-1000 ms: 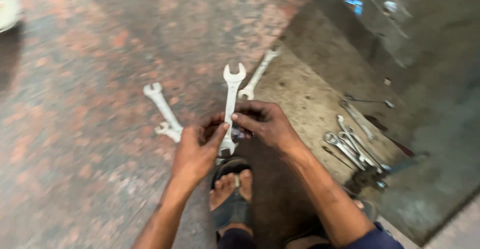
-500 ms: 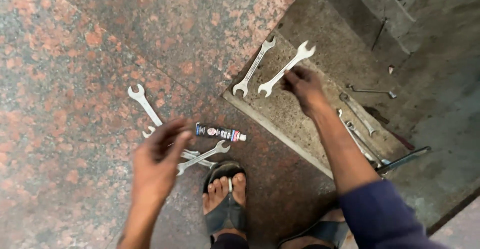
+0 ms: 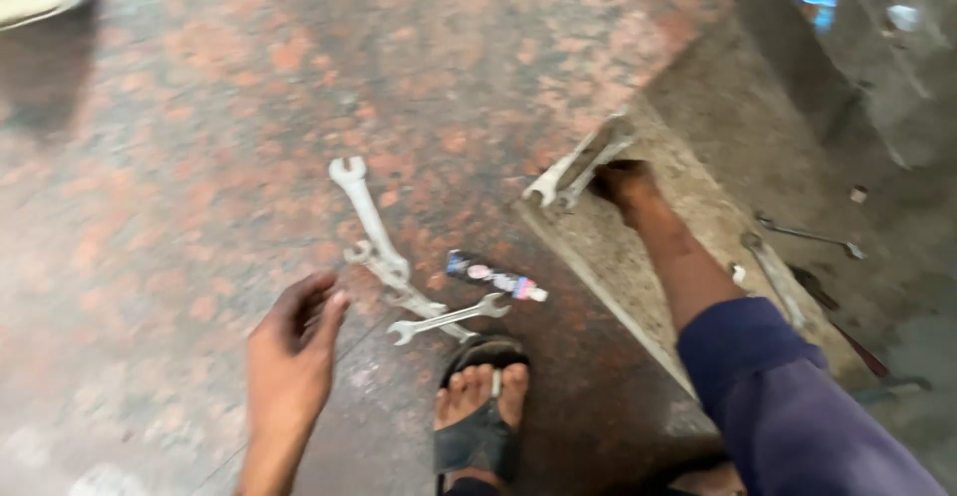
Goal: Organizing various sizes of wrenches on a shelf within a vehicle service pit.
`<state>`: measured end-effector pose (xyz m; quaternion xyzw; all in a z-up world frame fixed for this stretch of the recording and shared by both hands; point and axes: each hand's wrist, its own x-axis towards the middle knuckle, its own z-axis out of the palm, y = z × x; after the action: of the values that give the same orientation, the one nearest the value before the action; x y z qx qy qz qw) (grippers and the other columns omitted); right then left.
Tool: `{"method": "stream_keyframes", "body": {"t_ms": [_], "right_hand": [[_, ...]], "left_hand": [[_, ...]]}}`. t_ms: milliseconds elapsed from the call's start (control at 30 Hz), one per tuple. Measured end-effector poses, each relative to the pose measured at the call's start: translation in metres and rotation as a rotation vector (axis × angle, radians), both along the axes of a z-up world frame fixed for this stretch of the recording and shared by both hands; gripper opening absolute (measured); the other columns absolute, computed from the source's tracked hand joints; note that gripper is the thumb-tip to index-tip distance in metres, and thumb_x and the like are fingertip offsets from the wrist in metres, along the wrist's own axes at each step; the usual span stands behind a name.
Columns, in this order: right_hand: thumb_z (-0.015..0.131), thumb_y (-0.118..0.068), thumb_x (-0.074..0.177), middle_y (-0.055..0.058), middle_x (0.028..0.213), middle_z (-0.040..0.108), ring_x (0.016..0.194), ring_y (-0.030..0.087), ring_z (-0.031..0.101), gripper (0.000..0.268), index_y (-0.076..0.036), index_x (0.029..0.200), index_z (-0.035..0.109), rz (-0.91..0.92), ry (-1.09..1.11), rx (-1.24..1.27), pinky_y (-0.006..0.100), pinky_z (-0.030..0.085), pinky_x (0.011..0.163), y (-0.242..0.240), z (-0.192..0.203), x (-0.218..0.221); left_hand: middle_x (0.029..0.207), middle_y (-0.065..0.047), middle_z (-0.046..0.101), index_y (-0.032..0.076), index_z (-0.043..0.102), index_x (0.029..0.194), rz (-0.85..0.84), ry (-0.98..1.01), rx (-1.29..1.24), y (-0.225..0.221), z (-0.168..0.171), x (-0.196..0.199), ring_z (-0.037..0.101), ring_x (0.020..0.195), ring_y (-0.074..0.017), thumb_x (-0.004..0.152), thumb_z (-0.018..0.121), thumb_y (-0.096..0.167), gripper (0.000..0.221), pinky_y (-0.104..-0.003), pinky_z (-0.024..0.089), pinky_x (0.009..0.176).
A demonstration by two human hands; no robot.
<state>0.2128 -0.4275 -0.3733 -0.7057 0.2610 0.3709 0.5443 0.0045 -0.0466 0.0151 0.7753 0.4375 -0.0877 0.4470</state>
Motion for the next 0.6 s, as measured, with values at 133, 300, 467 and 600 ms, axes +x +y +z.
{"method": "stream_keyframes", "body": {"t_ms": [133, 300, 467, 600], "right_hand": [[0.073, -0.017, 0.094, 0.018, 0.097, 0.072, 0.077, 0.025, 0.068, 0.028, 0.008, 0.108, 0.069, 0.106, 0.053, -0.164, 0.038, 0.057, 0.064, 0.039, 0.063, 0.001], [0.076, -0.012, 0.093, 0.015, 0.094, 0.072, 0.073, 0.022, 0.069, 0.030, 0.013, 0.108, 0.069, -0.171, -0.066, -0.033, 0.032, 0.060, 0.066, 0.035, 0.071, -0.018], [0.071, -0.013, 0.097, 0.011, 0.091, 0.072, 0.073, 0.017, 0.068, 0.027, 0.009, 0.113, 0.070, -0.279, -0.090, 0.089, 0.030, 0.059, 0.068, 0.016, 0.120, -0.041], [0.069, -0.012, 0.098, 0.008, 0.091, 0.073, 0.074, 0.014, 0.069, 0.024, 0.005, 0.115, 0.070, -0.289, -0.140, 0.032, 0.027, 0.058, 0.067, 0.001, 0.174, -0.053]], "left_hand": [[0.113, -0.014, 0.077, 0.002, 0.068, 0.123, -0.092, -0.024, 0.178, 0.002, 0.015, 0.020, 0.075, 0.098, -0.0217, 0.092, 0.072, 0.025, 0.039, -0.035, 0.057, 0.086], [0.102, -0.017, 0.076, 0.001, 0.071, 0.108, -0.268, 0.025, 0.393, 0.004, -0.009, 0.055, 0.071, 0.092, -0.0313, 0.087, 0.080, 0.030, 0.037, -0.042, 0.054, 0.080], [0.082, -0.019, 0.073, 0.000, 0.074, 0.085, -0.288, 0.109, 0.432, 0.004, -0.030, 0.086, 0.070, 0.077, -0.0348, 0.080, 0.085, 0.036, 0.037, -0.047, 0.053, 0.072], [0.068, -0.020, 0.071, 0.001, 0.074, 0.074, -0.201, 0.232, 0.284, -0.003, -0.032, 0.101, 0.072, 0.066, -0.0343, 0.077, 0.083, 0.038, 0.039, -0.047, 0.054, 0.066]]}}
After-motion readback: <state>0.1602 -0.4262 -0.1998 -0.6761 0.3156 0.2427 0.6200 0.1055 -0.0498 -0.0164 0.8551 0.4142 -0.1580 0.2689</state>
